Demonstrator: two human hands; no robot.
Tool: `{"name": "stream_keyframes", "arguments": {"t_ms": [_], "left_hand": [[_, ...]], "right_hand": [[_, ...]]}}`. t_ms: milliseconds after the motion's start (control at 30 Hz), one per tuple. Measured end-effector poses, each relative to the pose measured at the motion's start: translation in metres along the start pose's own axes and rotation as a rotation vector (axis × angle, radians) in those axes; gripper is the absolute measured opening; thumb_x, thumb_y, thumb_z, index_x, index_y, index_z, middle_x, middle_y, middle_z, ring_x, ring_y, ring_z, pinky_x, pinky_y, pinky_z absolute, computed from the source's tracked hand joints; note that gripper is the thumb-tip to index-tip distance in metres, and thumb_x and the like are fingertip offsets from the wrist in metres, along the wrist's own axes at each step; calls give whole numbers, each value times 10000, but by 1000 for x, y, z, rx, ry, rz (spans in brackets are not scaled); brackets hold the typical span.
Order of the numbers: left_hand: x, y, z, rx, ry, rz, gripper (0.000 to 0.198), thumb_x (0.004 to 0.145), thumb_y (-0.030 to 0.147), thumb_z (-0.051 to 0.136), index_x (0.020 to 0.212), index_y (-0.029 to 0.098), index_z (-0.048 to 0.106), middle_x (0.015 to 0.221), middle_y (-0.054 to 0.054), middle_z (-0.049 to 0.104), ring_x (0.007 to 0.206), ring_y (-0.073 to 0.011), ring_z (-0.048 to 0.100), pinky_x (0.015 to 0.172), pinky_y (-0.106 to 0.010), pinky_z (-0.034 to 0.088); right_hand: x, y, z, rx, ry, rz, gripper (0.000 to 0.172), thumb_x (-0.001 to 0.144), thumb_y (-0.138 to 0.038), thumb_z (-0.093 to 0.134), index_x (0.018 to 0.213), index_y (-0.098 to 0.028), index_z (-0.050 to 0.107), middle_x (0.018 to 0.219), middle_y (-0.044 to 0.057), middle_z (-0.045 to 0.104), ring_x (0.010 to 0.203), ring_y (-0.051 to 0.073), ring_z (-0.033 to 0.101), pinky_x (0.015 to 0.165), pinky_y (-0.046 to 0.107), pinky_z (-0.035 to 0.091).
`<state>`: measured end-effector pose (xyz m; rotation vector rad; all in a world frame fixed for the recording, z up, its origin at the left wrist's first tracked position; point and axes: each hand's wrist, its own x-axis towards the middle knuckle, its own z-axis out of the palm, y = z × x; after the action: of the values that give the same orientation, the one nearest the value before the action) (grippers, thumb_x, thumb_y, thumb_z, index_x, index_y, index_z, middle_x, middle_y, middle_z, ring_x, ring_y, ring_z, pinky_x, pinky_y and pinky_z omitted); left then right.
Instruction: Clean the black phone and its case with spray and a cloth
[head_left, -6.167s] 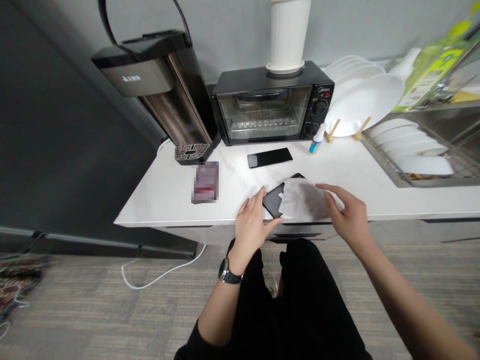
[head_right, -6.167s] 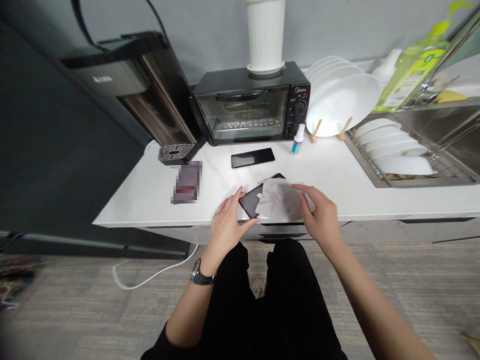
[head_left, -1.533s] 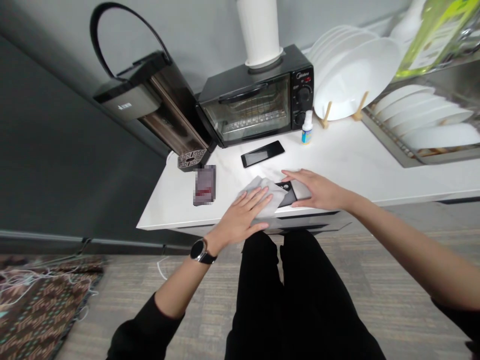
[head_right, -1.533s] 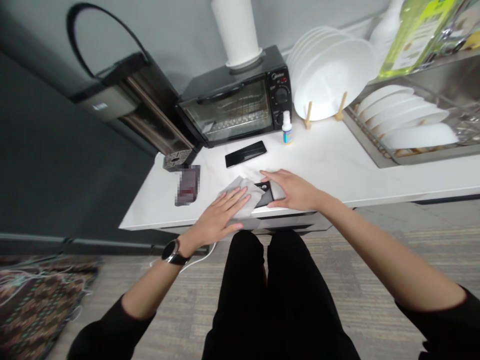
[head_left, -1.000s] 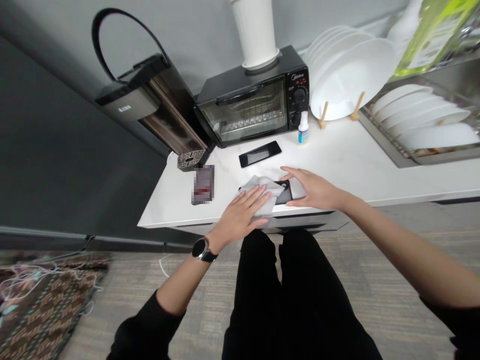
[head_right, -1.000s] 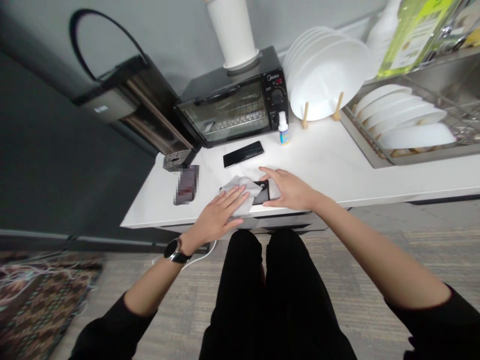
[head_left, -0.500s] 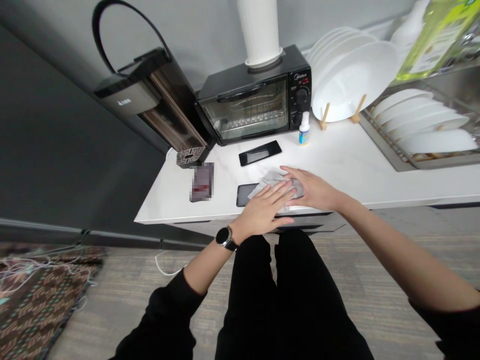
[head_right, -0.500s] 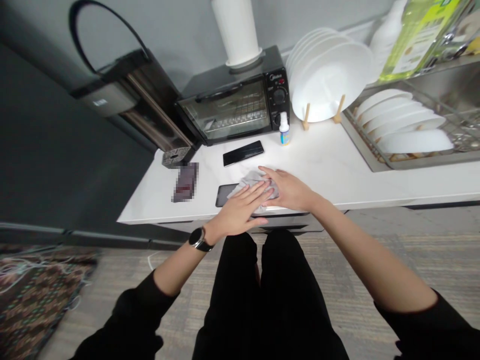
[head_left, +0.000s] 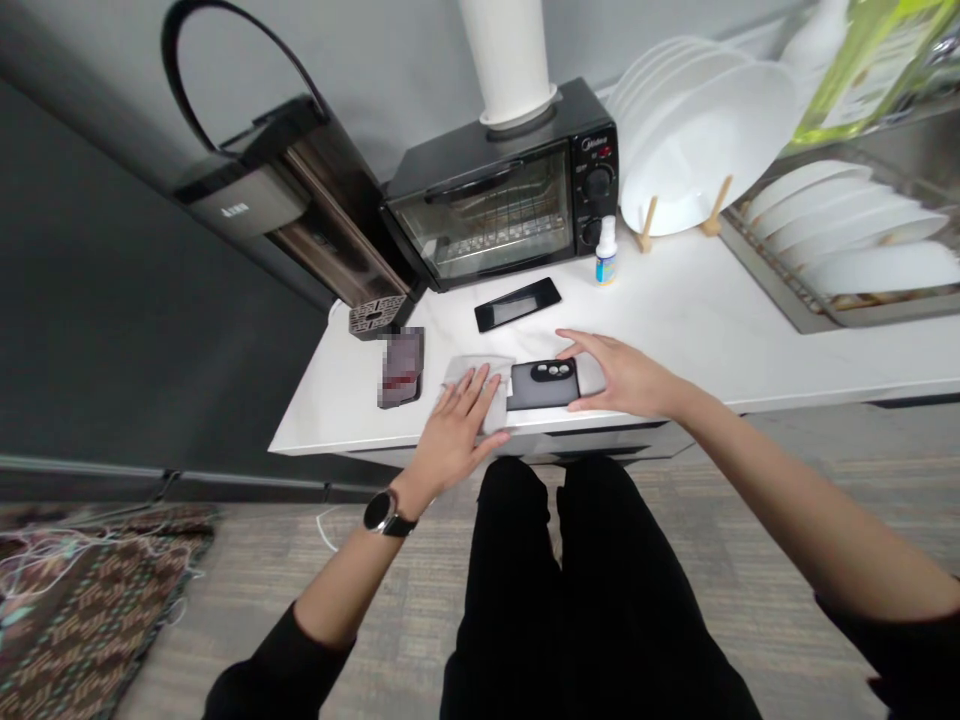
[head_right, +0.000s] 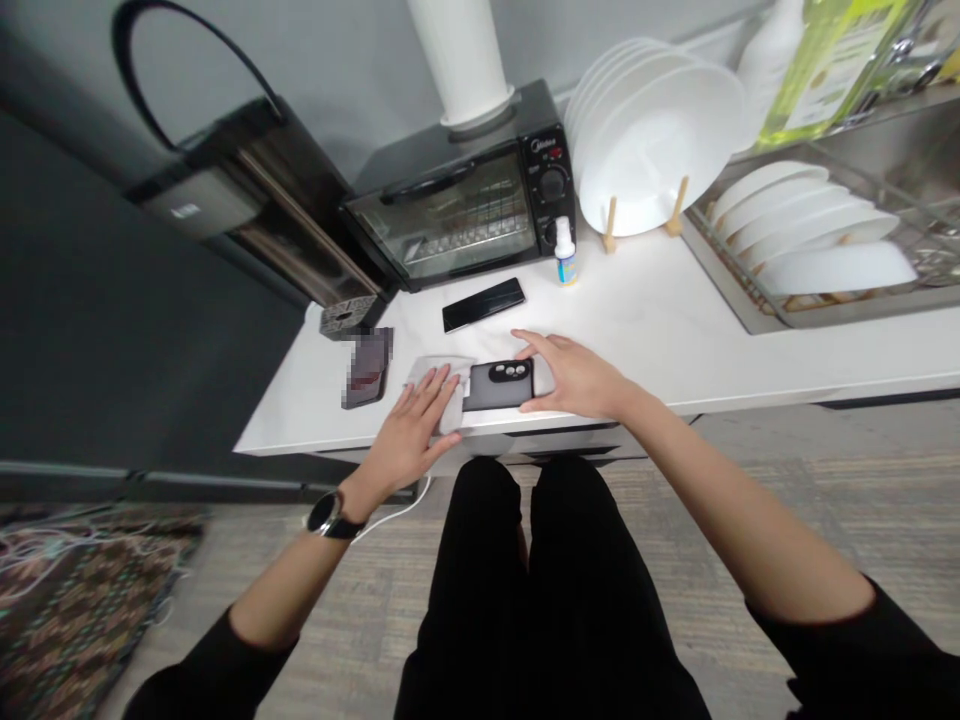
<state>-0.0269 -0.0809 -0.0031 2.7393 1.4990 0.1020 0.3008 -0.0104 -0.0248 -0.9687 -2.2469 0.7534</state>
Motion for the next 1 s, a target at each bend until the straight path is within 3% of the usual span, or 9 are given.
{"name": "stream_keyframes", "arguments": {"t_ms": [167,267,400,533,633,733,833,900,1000], "left_hand": [[53,58,18,-108,84,132,924,1019,754,435,1714,170,264,1786,-188,238,1683,-323,205,1348,-542,282],[67,74,21,-123,91,207,947,999,785,432,1701,163,299,1797,-176,200,1690,-319,171,1363,-520,260],[40,45,11,-82,38,221,844,1039,715,443,1708,224,295,1801,-119,223,1687,-305,199,1355,-519,289],[5,8,1,-39,22,26,744,1095,616,393,1711,211,290,1783,-144,275,1662,-321,283,1328,-560,333],[11,19,5,-69,48,49,806,1074,656,420,1709,179,282,1783,-164,260,1675,-322,240,1341,-563,308],[44,56,17,-130,74,188,889,1039,733,422,1703,156,290,1791,-158,228,1685,-287,208,1367,-488,268],[71,81,22,-145,95,243,918,1031,762,386,1689,125,315,1766,-158,309,1677,-266,239,1381,-468,232],[69,76,20,-124,77,258,864,1048,733,380,1697,169,307,1773,-116,306,1679,-256,233,1374,-479,251],[41,39,11,-79,43,175,826,1063,697,395,1713,201,275,1795,-86,250,1681,-268,228,1363,-495,279]], "right_hand": [[-2,8,3,-7,18,-20,1119,760,-550,899,1678,-295,312,1444,123,688,1387,397,610,1203,638,451],[-4,11,3,-14,28,-23,1114,757,-566,898,1672,-295,324,1473,134,666,1386,394,614,1192,631,470],[-3,8,3,-29,38,0,1115,750,-539,909,1669,-293,328,1414,125,702,1356,394,633,1183,637,472],[0,2,2,-6,21,22,1112,741,-500,926,1664,-313,334,1416,100,710,1372,387,620,1209,634,446],[0,1,3,10,19,20,1129,734,-489,931,1669,-309,324,1409,98,714,1371,386,620,1214,632,439],[-1,5,4,-2,32,20,1100,746,-408,912,1669,-264,332,1425,128,701,1366,382,627,1197,606,463],[-2,9,4,-37,12,30,1032,749,-287,861,1654,-223,370,1457,163,672,1341,381,644,1139,576,516],[-2,9,4,-50,8,26,1035,751,-320,868,1654,-225,371,1454,163,674,1339,386,645,1139,584,514],[-2,5,3,-39,22,17,1106,741,-458,912,1667,-265,340,1421,128,703,1364,392,629,1194,611,464]]}}
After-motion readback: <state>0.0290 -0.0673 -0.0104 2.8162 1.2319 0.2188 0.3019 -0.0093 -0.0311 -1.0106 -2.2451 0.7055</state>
